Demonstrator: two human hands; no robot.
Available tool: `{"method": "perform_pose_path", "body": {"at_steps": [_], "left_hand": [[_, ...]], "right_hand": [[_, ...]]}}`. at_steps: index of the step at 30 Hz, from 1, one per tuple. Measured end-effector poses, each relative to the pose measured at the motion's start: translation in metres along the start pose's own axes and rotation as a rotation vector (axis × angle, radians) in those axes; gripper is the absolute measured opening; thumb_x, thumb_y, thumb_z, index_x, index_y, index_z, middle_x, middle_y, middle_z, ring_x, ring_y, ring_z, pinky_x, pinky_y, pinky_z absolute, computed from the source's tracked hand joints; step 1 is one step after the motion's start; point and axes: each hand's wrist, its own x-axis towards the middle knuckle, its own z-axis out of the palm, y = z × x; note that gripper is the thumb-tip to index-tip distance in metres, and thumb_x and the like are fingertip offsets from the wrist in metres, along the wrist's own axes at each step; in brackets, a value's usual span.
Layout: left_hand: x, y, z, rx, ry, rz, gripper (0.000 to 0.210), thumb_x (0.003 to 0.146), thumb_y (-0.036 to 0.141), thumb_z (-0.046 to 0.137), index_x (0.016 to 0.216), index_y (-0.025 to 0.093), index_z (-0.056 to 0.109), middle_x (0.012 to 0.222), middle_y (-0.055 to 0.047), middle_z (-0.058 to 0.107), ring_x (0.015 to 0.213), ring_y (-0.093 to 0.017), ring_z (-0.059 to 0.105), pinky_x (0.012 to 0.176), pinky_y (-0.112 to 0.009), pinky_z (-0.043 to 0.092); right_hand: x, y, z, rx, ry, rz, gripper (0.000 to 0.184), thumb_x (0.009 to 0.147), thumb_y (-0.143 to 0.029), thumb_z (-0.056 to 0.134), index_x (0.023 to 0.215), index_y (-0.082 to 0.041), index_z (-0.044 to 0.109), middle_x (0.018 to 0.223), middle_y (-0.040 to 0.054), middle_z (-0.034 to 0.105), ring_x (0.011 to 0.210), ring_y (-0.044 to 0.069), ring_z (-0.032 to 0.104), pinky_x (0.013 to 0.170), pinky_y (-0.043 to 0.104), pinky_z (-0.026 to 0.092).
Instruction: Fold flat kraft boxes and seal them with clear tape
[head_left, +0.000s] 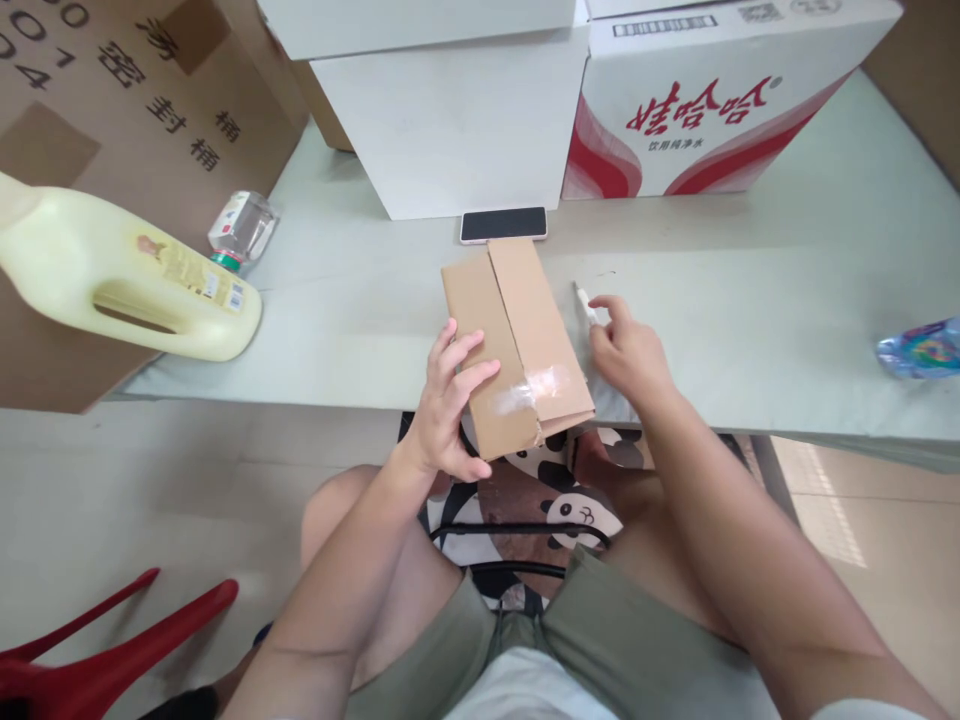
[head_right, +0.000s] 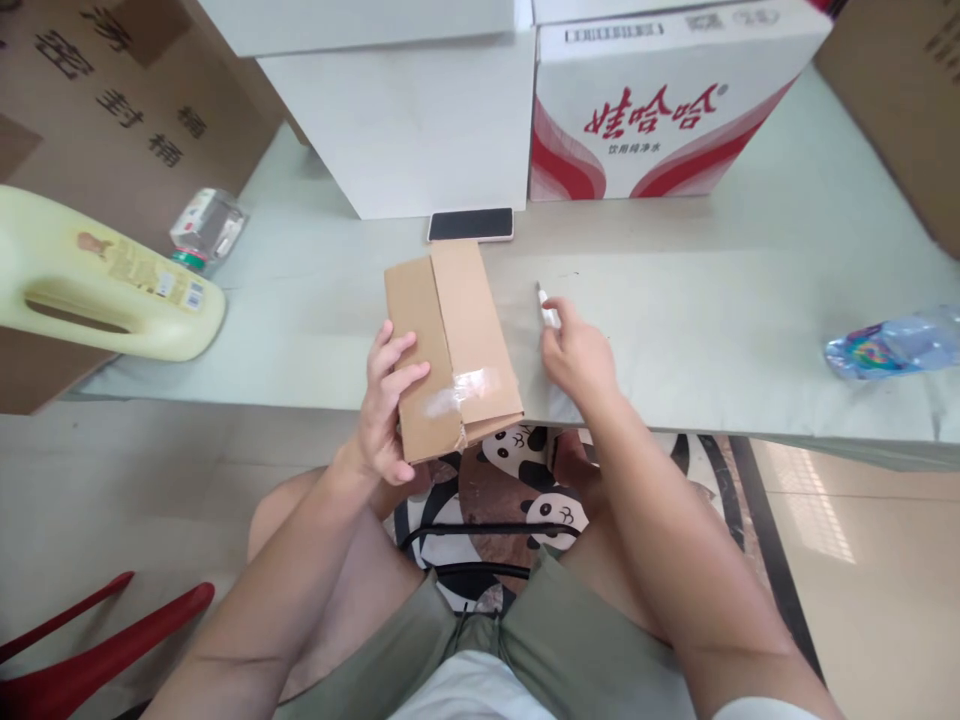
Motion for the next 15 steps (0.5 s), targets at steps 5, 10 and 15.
{"method": "perform_pose_path", "body": {"at_steps": [5, 10, 15], "left_hand": [[0.001, 0.001, 0.001, 0.071, -0.013, -0.015, 0.099, 0.061, 0.097, 0.045, 0.137, 0.031, 0.047, 0.142, -0.012, 0.053, 0.138, -0.041, 0.046, 0.117, -0.070, 0.027], [0.003, 0.009, 0.014, 0.130, 0.094, 0.007, 0.095, 0.071, 0.084, 0.054, 0.146, 0.028, 0.038, 0.144, -0.015, 0.049, 0.138, -0.041, 0.046, 0.116, -0.070, 0.028], [0.002, 0.015, 0.020, 0.167, 0.103, -0.030, 0.092, 0.075, 0.080, 0.054, 0.148, 0.027, 0.037, 0.142, -0.016, 0.049, 0.140, -0.041, 0.043, 0.116, -0.069, 0.030]], "right_hand": [[-0.029, 0.011, -0.014, 0.595, 0.049, -0.117, 0.024, 0.087, -0.030, 0.051, 0.105, -0.024, 0.066, 0.070, -0.0017, 0.059, 0.059, 0.014, 0.055, 0.056, 0.027, 0.044], [-0.063, 0.000, -0.023, 0.638, 0.489, -0.478, 0.016, 0.085, -0.038, 0.068, 0.096, -0.027, 0.062, 0.065, -0.0053, 0.052, 0.049, 0.011, 0.047, 0.048, 0.026, 0.039], [-0.086, -0.026, -0.030, 0.804, 0.582, -0.853, 0.011, 0.089, -0.036, 0.060, 0.088, -0.026, 0.065, 0.051, -0.0090, 0.038, 0.035, 0.008, 0.027, 0.038, 0.026, 0.029]]}}
